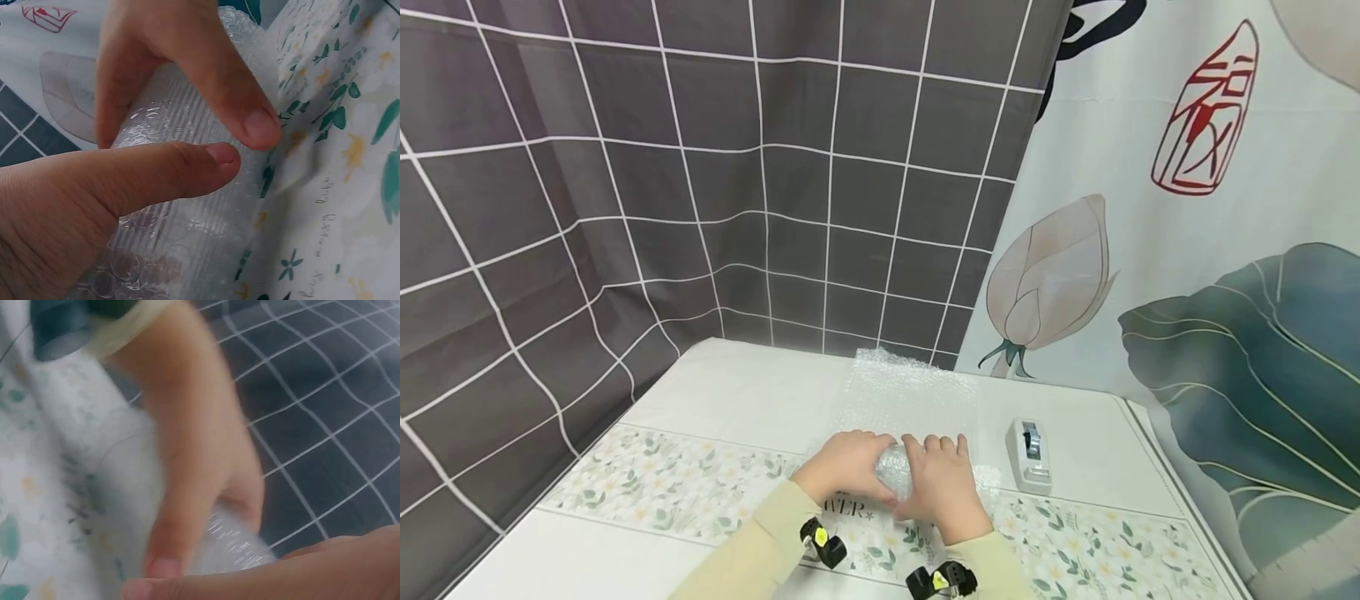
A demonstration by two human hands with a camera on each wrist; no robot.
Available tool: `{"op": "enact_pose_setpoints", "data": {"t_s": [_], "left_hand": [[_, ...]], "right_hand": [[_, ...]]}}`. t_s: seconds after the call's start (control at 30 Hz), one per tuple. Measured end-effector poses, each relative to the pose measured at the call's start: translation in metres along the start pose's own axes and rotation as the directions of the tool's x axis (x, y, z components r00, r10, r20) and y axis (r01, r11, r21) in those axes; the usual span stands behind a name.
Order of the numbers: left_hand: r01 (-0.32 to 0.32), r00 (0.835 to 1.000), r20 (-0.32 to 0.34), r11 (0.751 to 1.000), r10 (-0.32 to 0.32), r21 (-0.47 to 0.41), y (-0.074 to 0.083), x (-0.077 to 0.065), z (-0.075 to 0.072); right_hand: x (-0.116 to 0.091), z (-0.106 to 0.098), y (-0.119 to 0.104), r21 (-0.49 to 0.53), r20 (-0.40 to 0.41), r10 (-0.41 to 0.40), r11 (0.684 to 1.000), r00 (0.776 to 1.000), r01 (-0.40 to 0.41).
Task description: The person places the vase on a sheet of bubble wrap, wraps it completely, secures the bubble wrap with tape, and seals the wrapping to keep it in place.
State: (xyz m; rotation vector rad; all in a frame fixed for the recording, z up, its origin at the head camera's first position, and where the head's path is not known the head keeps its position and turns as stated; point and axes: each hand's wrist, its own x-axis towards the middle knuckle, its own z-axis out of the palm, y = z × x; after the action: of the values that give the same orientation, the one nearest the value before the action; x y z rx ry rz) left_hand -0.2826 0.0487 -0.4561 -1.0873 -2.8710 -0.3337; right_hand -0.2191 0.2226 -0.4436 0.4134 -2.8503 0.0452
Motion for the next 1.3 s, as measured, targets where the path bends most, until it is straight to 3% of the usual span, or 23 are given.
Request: {"op": "enact_pose_setpoints", "data": {"t_s": [0.13,0.27,0.4,0.57,0.73,0.9,1.07,1.2,1.3], "left_hand": [[0.001,0.999,0.035,0.999,0.000,-0.048,-0.002,0.001,-0.002],[-0.011,0.998,0.056,0.998,0.014,-0.059,-0.003,-0.001,-0.004],[-0.048,0.999,0.019,0.998,0.048,0.029,-0.006,-0.006,-0.003],[-0.084,0.988,-0.113,0.979,0.106,0.185,-0.008,-0.016,0.002],[-0.062,0.973,-0.197,0.958,0.121,0.280,0.000,-0.029,0.006],[-0.027,0.974,-0.202,0.942,0.100,0.336,0.009,-0.037,0.009],[-0.002,0.977,-0.198,0.936,0.077,0.352,0.012,-0.035,0.012],[-0.005,0.978,-0.194,0.943,0.074,0.332,0.012,-0.034,0.013],[-0.010,0.975,-0.205,0.941,0.083,0.337,0.012,-0.032,0.013]], "right_hand": [[0.002,0.007,0.000,-0.071,-0.068,-0.024,0.997,0.997,0.019],[0.004,0.010,0.004,-0.083,-0.075,-0.035,0.996,0.997,0.029],[0.009,0.010,0.007,-0.073,-0.051,-0.053,0.996,0.997,0.049],[0.021,0.005,0.008,-0.020,0.047,-0.065,0.998,0.997,0.066],[0.033,-0.003,0.012,0.089,0.199,-0.055,0.995,0.978,0.038],[0.043,-0.008,0.018,0.178,0.344,-0.046,0.984,0.938,-0.017],[0.050,-0.010,0.023,0.215,0.425,-0.035,0.975,0.904,-0.063],[0.052,-0.009,0.026,0.213,0.452,-0.027,0.974,0.891,-0.078],[0.051,-0.008,0.027,0.206,0.443,-0.021,0.975,0.896,-0.079]]}}
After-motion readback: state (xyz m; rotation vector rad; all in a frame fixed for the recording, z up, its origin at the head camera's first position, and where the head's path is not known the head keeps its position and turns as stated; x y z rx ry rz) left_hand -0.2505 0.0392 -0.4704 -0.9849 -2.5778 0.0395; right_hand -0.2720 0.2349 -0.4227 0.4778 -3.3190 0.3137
